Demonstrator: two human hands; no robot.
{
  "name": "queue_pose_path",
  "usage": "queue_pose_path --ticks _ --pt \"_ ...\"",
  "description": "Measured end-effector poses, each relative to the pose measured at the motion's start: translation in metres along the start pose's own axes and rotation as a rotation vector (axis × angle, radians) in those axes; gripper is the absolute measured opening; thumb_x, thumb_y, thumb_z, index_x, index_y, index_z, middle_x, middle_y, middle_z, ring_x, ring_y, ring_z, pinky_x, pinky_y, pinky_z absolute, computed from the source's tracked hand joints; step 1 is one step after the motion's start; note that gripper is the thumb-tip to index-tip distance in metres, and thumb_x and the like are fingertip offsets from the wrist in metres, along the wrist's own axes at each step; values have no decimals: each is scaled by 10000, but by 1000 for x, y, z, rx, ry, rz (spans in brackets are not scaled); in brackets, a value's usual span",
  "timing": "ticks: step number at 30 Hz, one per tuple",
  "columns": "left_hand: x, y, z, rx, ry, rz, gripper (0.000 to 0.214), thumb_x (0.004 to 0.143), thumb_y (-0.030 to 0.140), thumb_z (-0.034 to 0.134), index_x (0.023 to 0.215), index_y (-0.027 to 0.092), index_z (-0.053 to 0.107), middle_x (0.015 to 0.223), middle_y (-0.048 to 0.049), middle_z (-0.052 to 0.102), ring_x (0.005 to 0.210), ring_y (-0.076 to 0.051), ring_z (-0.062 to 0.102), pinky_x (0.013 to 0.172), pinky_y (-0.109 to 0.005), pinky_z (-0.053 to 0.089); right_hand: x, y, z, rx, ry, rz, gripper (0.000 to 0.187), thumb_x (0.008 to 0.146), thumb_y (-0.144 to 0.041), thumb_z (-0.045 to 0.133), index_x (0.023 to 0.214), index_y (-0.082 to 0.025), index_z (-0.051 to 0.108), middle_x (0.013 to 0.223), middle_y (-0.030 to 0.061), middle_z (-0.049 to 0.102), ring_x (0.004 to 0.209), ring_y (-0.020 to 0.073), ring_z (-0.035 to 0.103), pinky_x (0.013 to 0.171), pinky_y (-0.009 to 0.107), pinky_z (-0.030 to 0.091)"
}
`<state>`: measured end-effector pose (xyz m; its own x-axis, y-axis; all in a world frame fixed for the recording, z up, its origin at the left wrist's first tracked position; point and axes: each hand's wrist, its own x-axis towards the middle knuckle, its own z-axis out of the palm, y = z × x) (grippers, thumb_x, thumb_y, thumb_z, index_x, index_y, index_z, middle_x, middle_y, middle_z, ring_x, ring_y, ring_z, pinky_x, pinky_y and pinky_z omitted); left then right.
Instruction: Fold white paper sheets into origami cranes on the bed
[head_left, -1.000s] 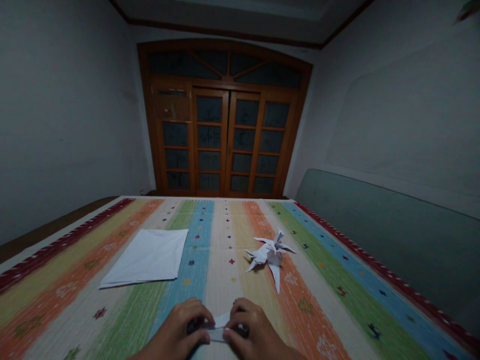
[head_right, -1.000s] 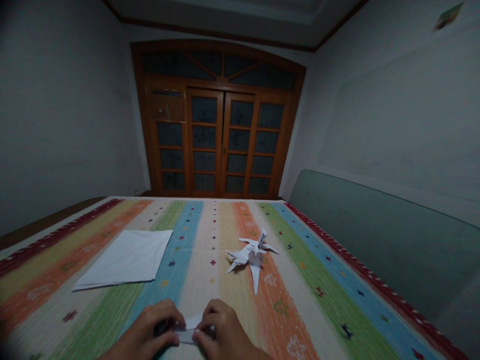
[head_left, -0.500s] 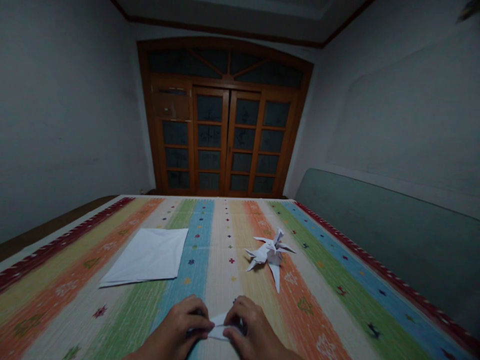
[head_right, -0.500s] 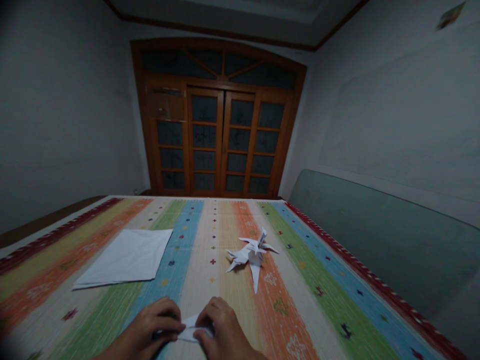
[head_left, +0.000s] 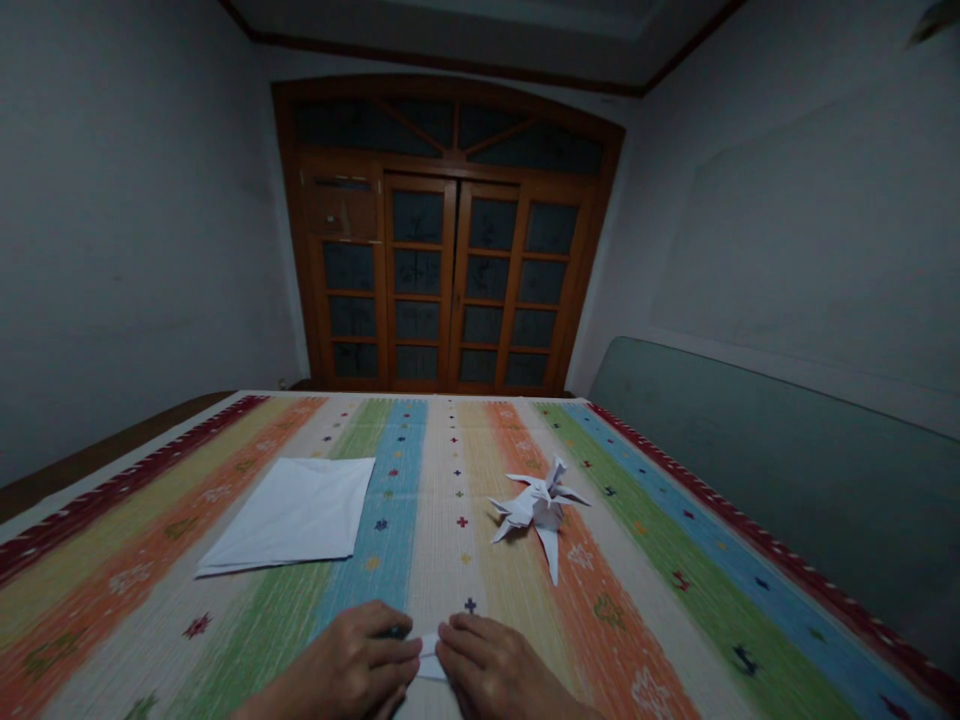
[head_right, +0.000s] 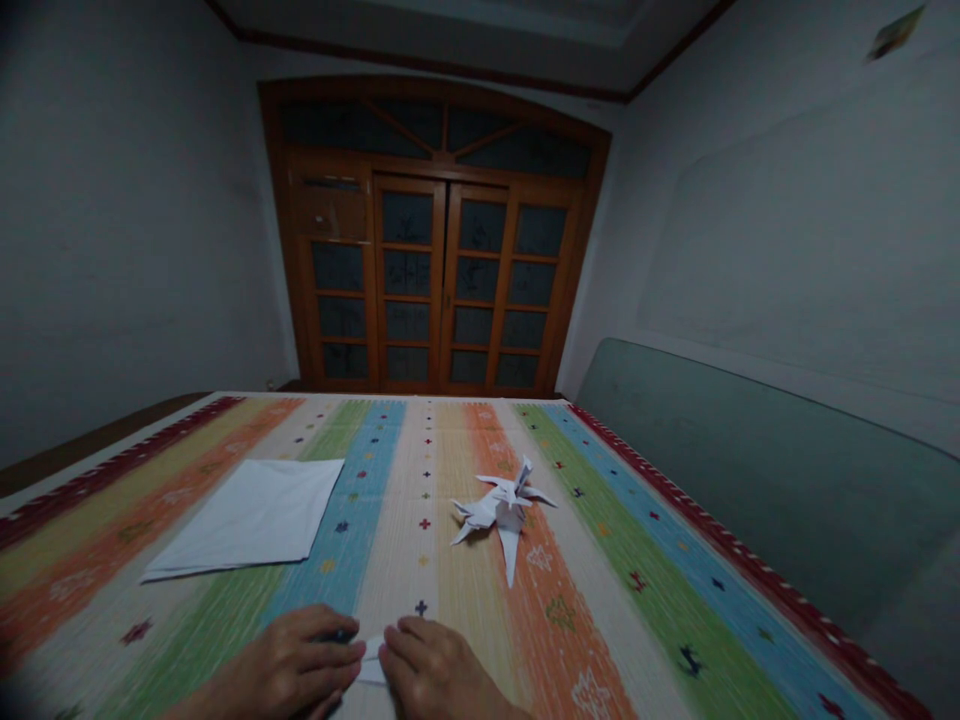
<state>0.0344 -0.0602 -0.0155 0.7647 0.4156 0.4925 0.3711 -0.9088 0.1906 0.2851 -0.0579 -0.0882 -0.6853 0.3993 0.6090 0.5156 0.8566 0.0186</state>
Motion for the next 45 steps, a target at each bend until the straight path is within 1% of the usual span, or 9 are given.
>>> queue_pose_path --ticks 2,5,9,12,20,25,31,38,45 --pt "3 0 -13 -27 -68 20 361 875 7 575 1096 239 740 1000 -57 829 970 -268 748 856 -376 605 2 1 -5 38 -60 8 251 949 -194 631 1188 -123 657 1106 143 788 1039 255 719 944 324 589" --pt "0 -6 -22 -63 -20 45 414 828 -27 569 1099 245 723 1003 -45 827 1019 -264 743 895 -377 596 7 3 -14 99 -154 32 243 903 -265 699 1113 -144 684 1092 125 791 1011 264 719 933 338 595" --pt "-14 -22 -13 -96 135 76 436 782 -31 588 1099 252 682 994 -53 806 1040 -247 733 924 -375 590 12 5 -23 132 -214 67 195 894 -181 678 1089 -177 694 1153 99 787 991 247 711 898 332 596" --pt "-20 -28 -8 -78 111 66 399 759 -12 586 1041 247 697 966 -64 802 1012 -261 736 890 -389 599 13 7 -28 169 -231 79 184 892 -180 667 1073 -194 699 1151 90 790 993 248 709 886 334 596" --pt "-3 -13 -17 -5 -4 77 259 852 25 512 859 219 684 766 -66 753 802 -238 723 738 -348 566 13 6 -20 159 -129 54 175 881 -144 638 1034 -190 709 1051 105 804 907 238 731 845 327 603" --pt "0 -5 -2 150 15 32 197 988 125 532 872 228 653 719 -38 683 651 -202 634 620 -295 482 14 6 -15 238 -31 134 159 870 -102 635 983 -160 730 937 106 810 830 232 735 776 320 594" --pt "1 -7 21 76 19 -125 137 970 167 648 855 229 689 776 -30 687 732 -207 636 678 -284 480 15 3 -22 365 7 321 92 912 -150 680 940 -174 764 923 83 777 865 213 704 774 300 550" --pt "5 -9 29 -207 35 -492 114 873 135 736 907 241 759 855 -4 736 825 -215 669 733 -280 500 19 5 -23 479 -2 620 91 843 -136 761 914 -193 762 920 55 729 899 219 671 815 320 504" --pt "6 -6 30 -209 13 -536 137 894 125 706 923 243 770 917 -21 704 883 -229 670 793 -307 506 26 -3 -29 475 -21 749 256 777 -20 737 964 -190 782 1009 66 665 968 229 644 878 333 492"
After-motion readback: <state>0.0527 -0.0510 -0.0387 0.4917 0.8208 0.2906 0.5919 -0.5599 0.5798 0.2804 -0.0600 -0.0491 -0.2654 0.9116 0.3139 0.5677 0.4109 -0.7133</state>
